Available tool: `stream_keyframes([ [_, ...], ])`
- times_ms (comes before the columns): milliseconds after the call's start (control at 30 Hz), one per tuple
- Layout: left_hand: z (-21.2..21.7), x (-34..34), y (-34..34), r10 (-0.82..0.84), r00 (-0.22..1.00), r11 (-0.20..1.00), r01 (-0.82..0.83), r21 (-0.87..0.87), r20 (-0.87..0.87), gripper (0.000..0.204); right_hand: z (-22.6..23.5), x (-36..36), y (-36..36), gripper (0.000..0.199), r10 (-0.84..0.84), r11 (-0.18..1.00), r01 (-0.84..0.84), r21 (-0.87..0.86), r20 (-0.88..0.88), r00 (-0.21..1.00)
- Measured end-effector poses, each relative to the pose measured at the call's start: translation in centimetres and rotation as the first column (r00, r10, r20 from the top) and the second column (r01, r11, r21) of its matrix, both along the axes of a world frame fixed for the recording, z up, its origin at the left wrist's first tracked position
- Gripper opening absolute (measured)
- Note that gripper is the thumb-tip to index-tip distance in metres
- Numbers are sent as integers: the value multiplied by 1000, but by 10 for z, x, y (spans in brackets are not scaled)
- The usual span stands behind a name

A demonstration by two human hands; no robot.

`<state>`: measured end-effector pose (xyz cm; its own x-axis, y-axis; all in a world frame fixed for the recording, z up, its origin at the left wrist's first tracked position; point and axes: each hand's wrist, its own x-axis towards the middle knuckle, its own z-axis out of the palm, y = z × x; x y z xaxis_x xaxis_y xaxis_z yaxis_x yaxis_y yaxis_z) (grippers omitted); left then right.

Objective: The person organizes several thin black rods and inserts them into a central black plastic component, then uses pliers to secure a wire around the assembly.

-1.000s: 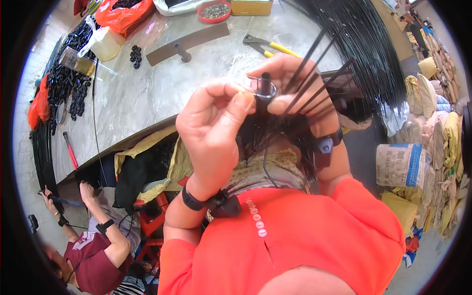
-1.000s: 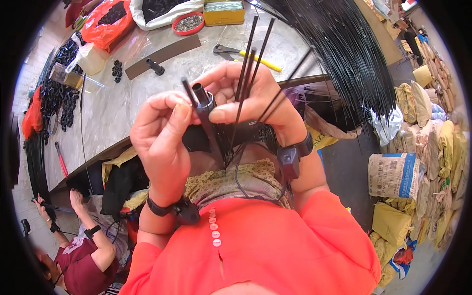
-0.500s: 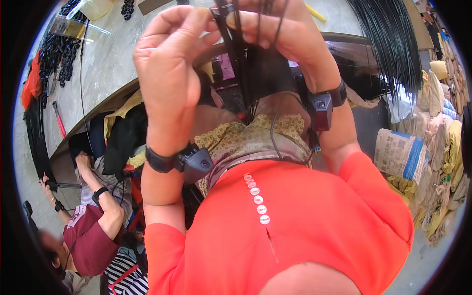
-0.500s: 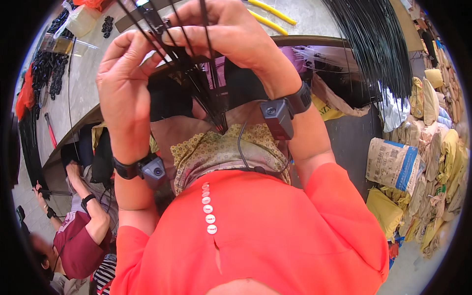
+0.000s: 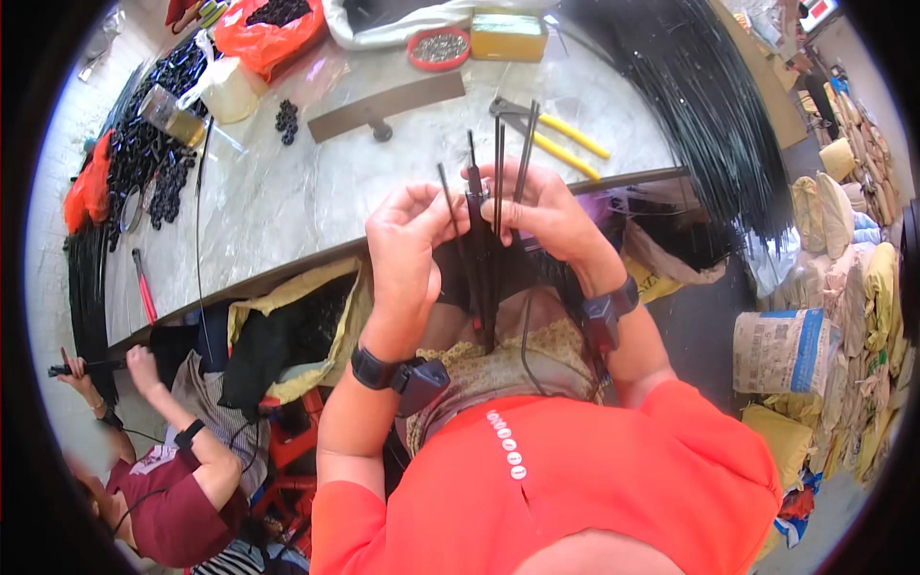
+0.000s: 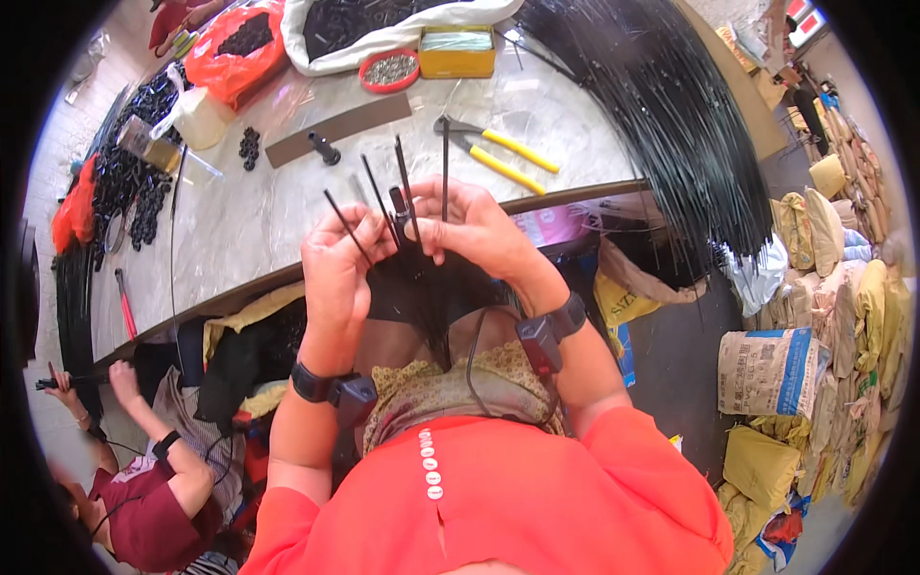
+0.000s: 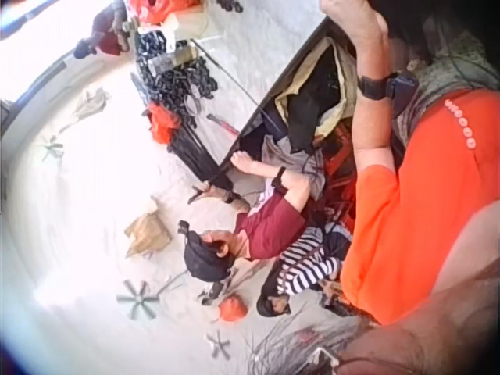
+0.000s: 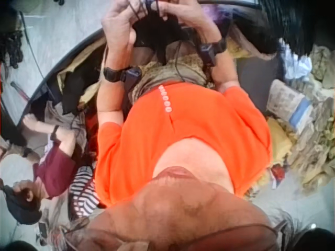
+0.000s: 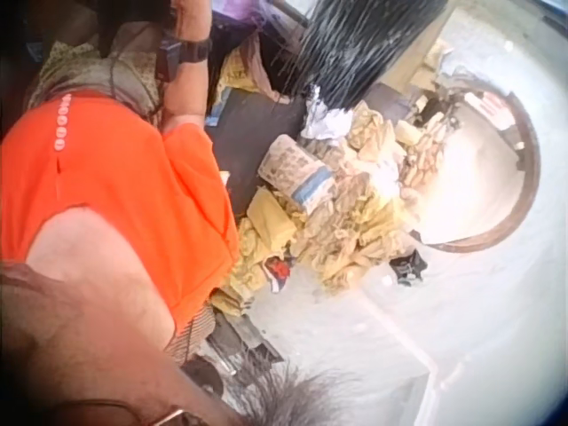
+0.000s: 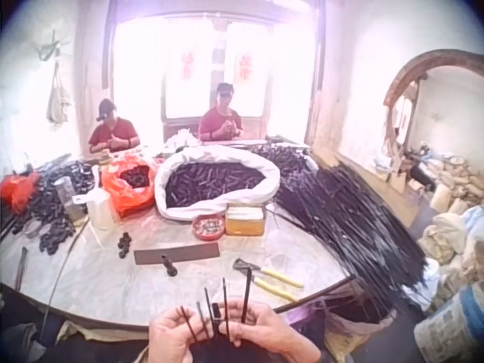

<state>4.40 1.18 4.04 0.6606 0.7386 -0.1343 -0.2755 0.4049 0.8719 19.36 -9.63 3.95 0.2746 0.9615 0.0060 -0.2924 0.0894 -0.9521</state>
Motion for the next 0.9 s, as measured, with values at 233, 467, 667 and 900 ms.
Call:
stream_keyframes([
  [233,-7,6,-6,-37,992,999,36,10,121,9,-5,1,-10,26,-67,998,68,18,-28,997],
  [467,3,-9,-12,-36,990,998,29,54,139,17,0,-4,-6,28,-94,995,93,45,21,995],
  [667,-2,-15,-14,18,983,999,-24,30,185,25,0,-8,-4,26,-79,995,77,60,24,997],
  [900,2,-17,-21,116,963,990,-132,50,244,22,3,-13,-5,23,-76,995,75,64,17,997],
])
